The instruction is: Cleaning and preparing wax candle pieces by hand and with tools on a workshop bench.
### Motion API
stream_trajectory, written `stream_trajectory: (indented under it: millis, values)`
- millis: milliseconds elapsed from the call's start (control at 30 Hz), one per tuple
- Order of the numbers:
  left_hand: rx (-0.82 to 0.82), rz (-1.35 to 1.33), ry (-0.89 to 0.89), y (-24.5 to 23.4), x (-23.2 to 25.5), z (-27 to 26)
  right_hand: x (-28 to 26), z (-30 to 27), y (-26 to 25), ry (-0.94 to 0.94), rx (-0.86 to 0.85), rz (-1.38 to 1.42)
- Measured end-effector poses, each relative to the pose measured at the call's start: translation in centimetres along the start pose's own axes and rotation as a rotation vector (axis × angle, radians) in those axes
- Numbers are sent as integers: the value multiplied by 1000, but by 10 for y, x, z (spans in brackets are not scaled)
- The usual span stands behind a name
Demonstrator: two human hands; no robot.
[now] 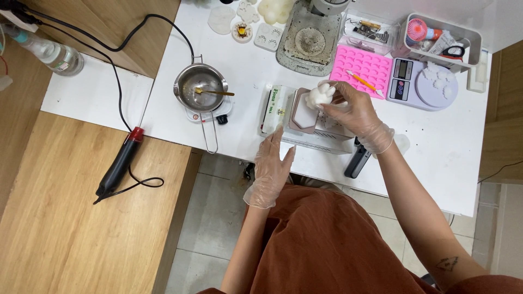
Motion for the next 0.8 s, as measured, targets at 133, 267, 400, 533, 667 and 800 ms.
stream_trajectory:
  millis: [133,267,400,533,667,800]
  values:
    - [-7,-7,-15,-1,-1,0,-2,0,1,-5,-23,2]
    - [-10,-15,-12,0,-1,-1,-7,-1,2,-35,-24,53]
    - [-8,-12,-8,-1,1,-1,-2,2,2,-24,-30,40]
    - [-19,-5,-22,-1,1,-1,1,1,1,-27,-19,-4]
    - [-14,-6,-5,-1,1,-1,-5,1,1,-43,-21,2]
    - [-22,-7,-16,0,0,-1,-12,0,1,10,-14,7]
Point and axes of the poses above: each hand's wrist, its own z-axis towards the middle knuckle, its own y-axis out of the palm, x = y × z, the point moved 7 cm from there along z, towards the middle knuckle, and after that the axes turned 8 degrees about z, right-handed, at the moved point
